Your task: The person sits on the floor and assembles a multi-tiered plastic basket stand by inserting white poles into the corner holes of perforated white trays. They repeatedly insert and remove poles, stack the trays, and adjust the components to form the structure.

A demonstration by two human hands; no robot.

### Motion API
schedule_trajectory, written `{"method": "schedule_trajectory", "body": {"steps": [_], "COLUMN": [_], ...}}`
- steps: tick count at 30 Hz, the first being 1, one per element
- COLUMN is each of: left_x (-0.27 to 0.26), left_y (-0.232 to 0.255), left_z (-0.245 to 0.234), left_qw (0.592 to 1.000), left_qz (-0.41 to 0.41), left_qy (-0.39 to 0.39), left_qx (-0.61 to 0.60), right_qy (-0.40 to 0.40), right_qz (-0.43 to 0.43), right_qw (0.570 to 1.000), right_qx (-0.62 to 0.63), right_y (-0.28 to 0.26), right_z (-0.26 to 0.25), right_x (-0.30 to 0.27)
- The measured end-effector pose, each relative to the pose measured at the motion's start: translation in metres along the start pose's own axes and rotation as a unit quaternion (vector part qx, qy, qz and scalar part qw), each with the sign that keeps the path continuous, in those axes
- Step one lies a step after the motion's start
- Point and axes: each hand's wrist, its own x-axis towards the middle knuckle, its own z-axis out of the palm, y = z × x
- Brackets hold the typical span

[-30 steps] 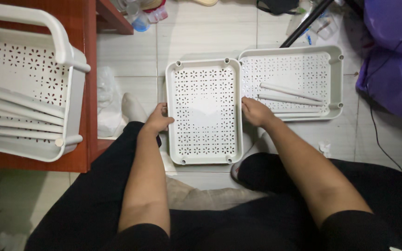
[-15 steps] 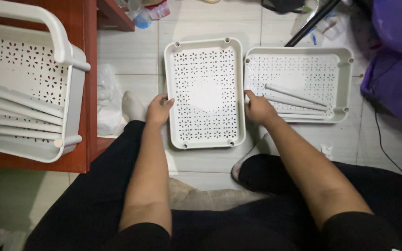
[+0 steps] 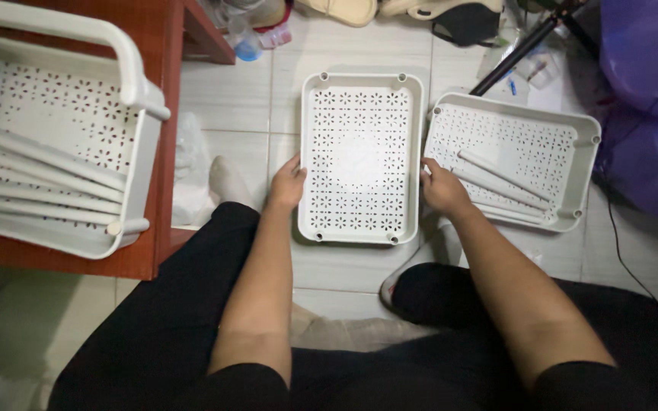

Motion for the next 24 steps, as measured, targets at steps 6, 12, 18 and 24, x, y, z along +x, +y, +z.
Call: {"method": "schedule_trajectory", "body": {"steps": [6,12,18,24], "left_x": [0.0,0.007,-0.004,-0.051], "left_y": [0.003,0.011,0.101,0.232], "left_z": [-0.004,-0.019,-0.056,-0.139], "left_qw": [0.999,0.994,0.98,0.968], "left_qz": [-0.022,0.051,0.162,0.207], "left_qy": [-0.011,0.019,-0.028,-0.034], "left_qx": [0.045,0.092,0.115,0.138], "right_qy": [0.037,0.005,0.008,0.016], "right_qz": [-0.074,-0.009,0.021,0.002], "right_qw": [0.996,0.999,0.998,0.998], "right_qx": [-0.037,-0.031,-0.054,-0.068], "right_y": [0.026,0.03,0.031,0.016], "right_z": [0.016,0.015,0.015,0.011], "right_x": [0.008,-0.005,-0.023,-0.034]}}
